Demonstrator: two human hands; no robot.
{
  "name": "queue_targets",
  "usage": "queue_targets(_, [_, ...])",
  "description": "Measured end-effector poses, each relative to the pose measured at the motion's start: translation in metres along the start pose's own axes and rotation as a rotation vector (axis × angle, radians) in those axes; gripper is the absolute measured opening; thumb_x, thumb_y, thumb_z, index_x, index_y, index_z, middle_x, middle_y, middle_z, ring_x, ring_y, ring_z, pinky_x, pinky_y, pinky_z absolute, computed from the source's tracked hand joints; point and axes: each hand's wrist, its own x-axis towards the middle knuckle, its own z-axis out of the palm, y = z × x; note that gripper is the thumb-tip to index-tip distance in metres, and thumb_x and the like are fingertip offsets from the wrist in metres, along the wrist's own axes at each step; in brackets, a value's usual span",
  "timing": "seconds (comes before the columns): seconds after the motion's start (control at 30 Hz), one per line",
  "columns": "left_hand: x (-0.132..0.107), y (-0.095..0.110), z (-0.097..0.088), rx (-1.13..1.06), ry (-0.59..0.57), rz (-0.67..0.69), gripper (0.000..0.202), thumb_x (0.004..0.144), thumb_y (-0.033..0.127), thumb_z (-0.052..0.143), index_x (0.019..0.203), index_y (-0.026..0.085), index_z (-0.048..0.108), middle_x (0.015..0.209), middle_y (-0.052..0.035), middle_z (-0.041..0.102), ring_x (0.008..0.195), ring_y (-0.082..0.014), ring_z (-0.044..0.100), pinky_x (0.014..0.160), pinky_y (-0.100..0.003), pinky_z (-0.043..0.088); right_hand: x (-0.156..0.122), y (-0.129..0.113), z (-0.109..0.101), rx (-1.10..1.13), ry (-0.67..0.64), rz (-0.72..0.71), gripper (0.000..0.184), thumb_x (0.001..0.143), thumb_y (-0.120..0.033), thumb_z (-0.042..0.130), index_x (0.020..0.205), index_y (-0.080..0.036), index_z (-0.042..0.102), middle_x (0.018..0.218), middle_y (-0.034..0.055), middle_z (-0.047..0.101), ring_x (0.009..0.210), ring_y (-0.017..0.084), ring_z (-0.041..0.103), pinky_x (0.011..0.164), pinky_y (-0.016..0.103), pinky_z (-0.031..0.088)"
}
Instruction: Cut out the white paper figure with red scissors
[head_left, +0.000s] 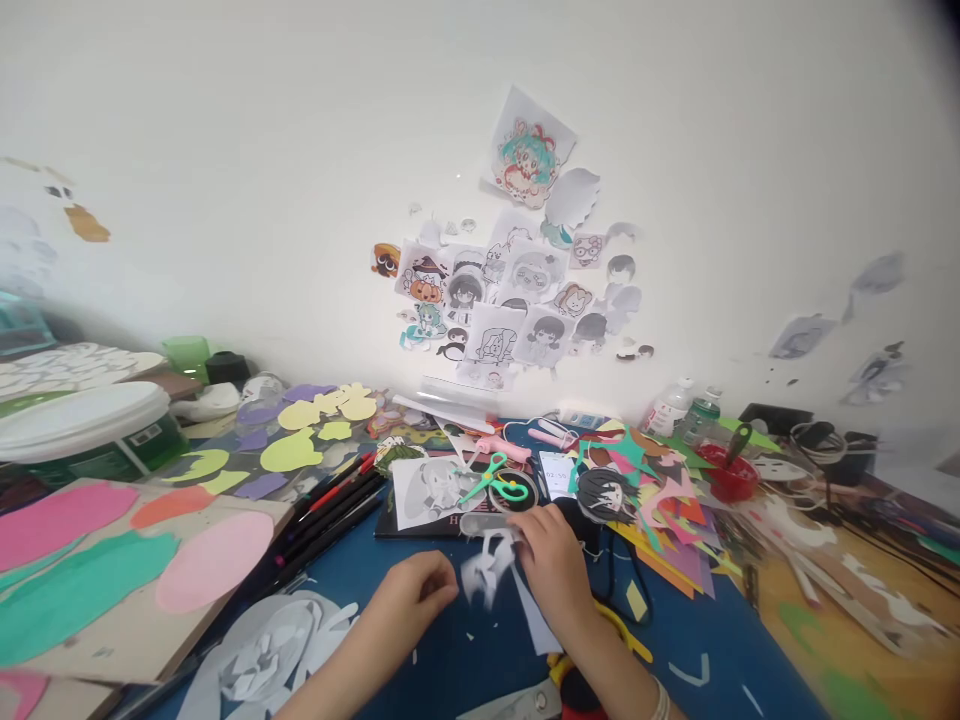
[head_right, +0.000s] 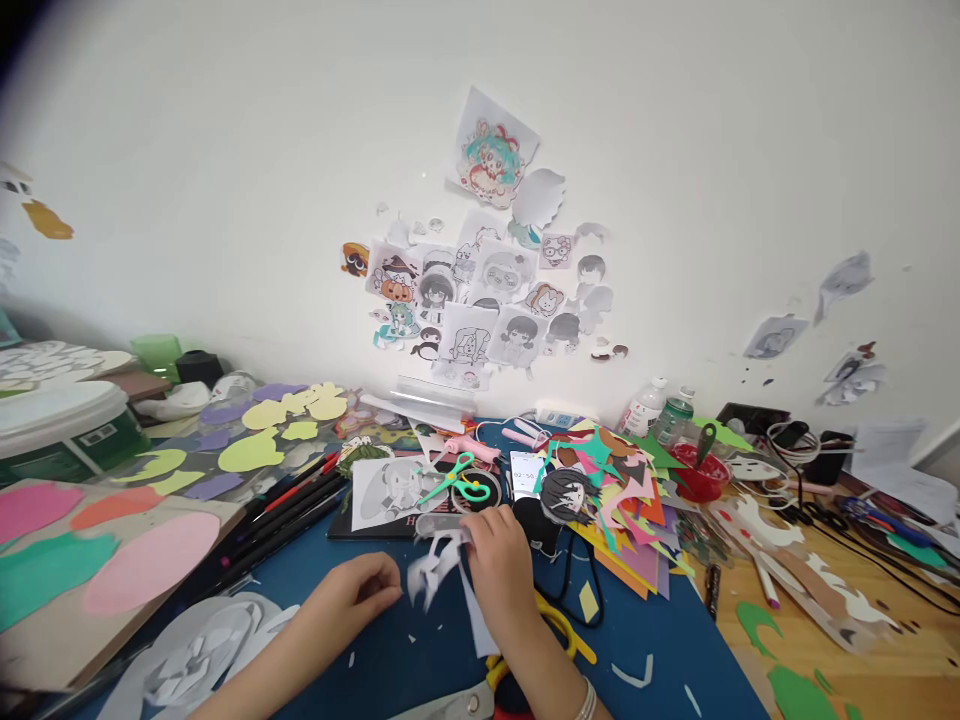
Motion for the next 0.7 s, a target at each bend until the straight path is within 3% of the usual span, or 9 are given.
queue_targets(0.1, [0.001, -0.001, 0.002, -0.301, 0.052, -0.043, 0.019, 0.075, 0.039, 0.049, 0.069, 0.02, 0.048, 0.065, 0.0014, 0.057, 0.056, -0.0136, 0.052, 0.056, -0.026, 0.04, 0.0, -0.001, -0.006, 0.227, 0.038, 0.173, 0.02, 0.08, -0.009, 0.046, 0.081, -0.017, 0.065, 0.077, 0.0065, 0.065, 0.075, 0.023, 0.059, 0.064, 0.032, 0.049])
queue_targets(0.23, [0.002, 0.002, 0.006, -0.663, 0.082, -0.128, 0.038, 0.067, 0.054, 0.06, 0.069, 0.02, 0.042, 0.079, -0.0038, 0.064, 0.066, -0.0159, 0.06, 0.056, -0.027, 0.046, 0.004, -0.003, -0.015, 0.595, -0.017, 0.452, 0.026, 0.085, -0.03, 0.046, 0.082, -0.016, 0.068, 0.07, 0.0066, 0.066, 0.067, 0.02, 0.062, 0.061, 0.028, 0.05])
queue_targets(0.37, [0.0, 0.007, 0.005, -0.757, 0.113, -0.189, 0.046, 0.061, 0.057, 0.067, 0.069, 0.019, 0.043, 0.084, -0.0072, 0.067, 0.074, -0.0188, 0.064, 0.062, -0.029, 0.048, 0.005, -0.005, -0.021, 0.584, -0.156, 0.433, 0.03, 0.082, -0.036, 0.051, 0.099, -0.017, 0.066, 0.081, 0.0067, 0.067, 0.066, 0.019, 0.06, 0.06, 0.028, 0.048])
queue_targets(0.5, [-0.002, 0.009, 0.006, -0.828, 0.053, -0.185, 0.049, 0.059, 0.06, 0.069, 0.07, 0.019, 0.044, 0.092, -0.0101, 0.068, 0.084, -0.0224, 0.066, 0.07, -0.031, 0.049, 0.001, -0.014, -0.02, 0.674, -0.347, 0.374, 0.048, 0.074, -0.027, 0.061, 0.121, -0.024, 0.056, 0.086, 0.0025, 0.066, 0.056, 0.013, 0.055, 0.054, 0.024, 0.046])
queue_targets(0.6, [-0.004, 0.013, 0.008, -0.83, 0.033, -0.167, 0.048, 0.061, 0.06, 0.067, 0.072, 0.019, 0.046, 0.095, -0.0092, 0.068, 0.086, -0.0216, 0.066, 0.073, -0.032, 0.049, 0.0, -0.02, -0.012, 0.791, -0.322, 0.401, 0.038, 0.07, -0.021, 0.061, 0.108, -0.021, 0.064, 0.073, 0.0004, 0.064, 0.055, 0.013, 0.055, 0.052, 0.023, 0.046])
queue_targets(0.7, [-0.006, 0.019, 0.007, -0.793, 0.056, -0.166, 0.047, 0.062, 0.061, 0.066, 0.069, 0.019, 0.046, 0.098, -0.0103, 0.068, 0.092, -0.0242, 0.064, 0.075, -0.033, 0.049, 0.001, -0.018, -0.006, 0.915, -0.248, 0.511, 0.017, 0.07, -0.027, 0.061, 0.083, -0.017, 0.067, 0.058, -0.0019, 0.058, 0.047, 0.012, 0.053, 0.045, 0.022, 0.044])
